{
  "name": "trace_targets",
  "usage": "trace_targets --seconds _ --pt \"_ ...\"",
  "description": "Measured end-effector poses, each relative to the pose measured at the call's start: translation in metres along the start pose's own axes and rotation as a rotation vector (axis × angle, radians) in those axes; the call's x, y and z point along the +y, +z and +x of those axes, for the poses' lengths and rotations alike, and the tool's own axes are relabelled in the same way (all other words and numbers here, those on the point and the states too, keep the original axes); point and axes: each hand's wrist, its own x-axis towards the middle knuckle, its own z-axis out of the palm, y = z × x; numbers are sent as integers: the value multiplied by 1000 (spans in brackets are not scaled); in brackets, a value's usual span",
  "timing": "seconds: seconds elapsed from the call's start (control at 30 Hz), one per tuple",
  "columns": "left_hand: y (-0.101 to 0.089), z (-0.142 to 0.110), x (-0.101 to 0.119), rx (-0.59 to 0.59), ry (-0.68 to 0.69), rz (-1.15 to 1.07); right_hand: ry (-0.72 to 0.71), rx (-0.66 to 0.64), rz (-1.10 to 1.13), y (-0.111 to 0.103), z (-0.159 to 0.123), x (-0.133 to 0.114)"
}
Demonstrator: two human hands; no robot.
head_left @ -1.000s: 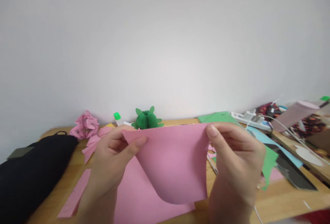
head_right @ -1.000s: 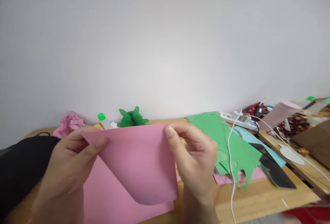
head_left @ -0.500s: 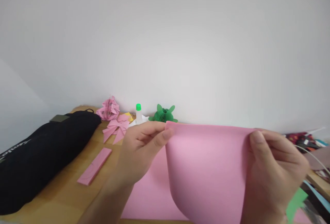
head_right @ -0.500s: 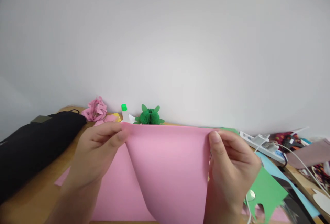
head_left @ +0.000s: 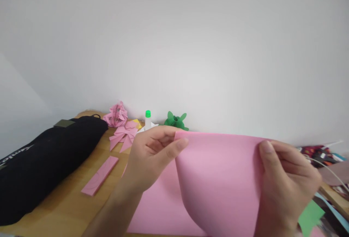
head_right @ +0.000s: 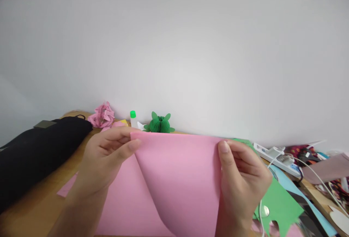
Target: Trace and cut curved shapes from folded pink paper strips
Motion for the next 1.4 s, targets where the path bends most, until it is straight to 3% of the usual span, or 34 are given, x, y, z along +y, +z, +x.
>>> trace_targets --seconds 0.2,0.4,0.47,0.57,0.7,0.77,0.83,1.0,1.2,1.3,1.4 --pt "-2 1 -1 111 64 55 44 31 100 1 -5 1" --pt "7 -8 0 311 281 173 64 32 78 -1 -10 -9" --pt "6 -7 0 256 240 122 80 49 89 -1 -10 -12" --pt "3 -5 -1 57 131 19 112 80 75 -3 -8 -15" --pt "7 -7 -1 -148 -106 4 208 99 79 -7 -4 -18" --pt "11 -9 -2 -147 -148 55 256 107 107 -8 -4 -19" --pt "12 -7 -4 -133 -98 129 270 114 167 -9 -4 -19" --pt "7 1 -7 -109 -10 205 155 92 232 -11 -10 -20" --pt "-11 6 -3 -221 -165 137 92 -131 76 -21 -22 -21" --pt "-27 10 -9 -316 -302 242 232 -350 51 -31 -43 -5" --pt "-42 12 -29 -534 -468 349 471 -607 72 -48 -78 13"
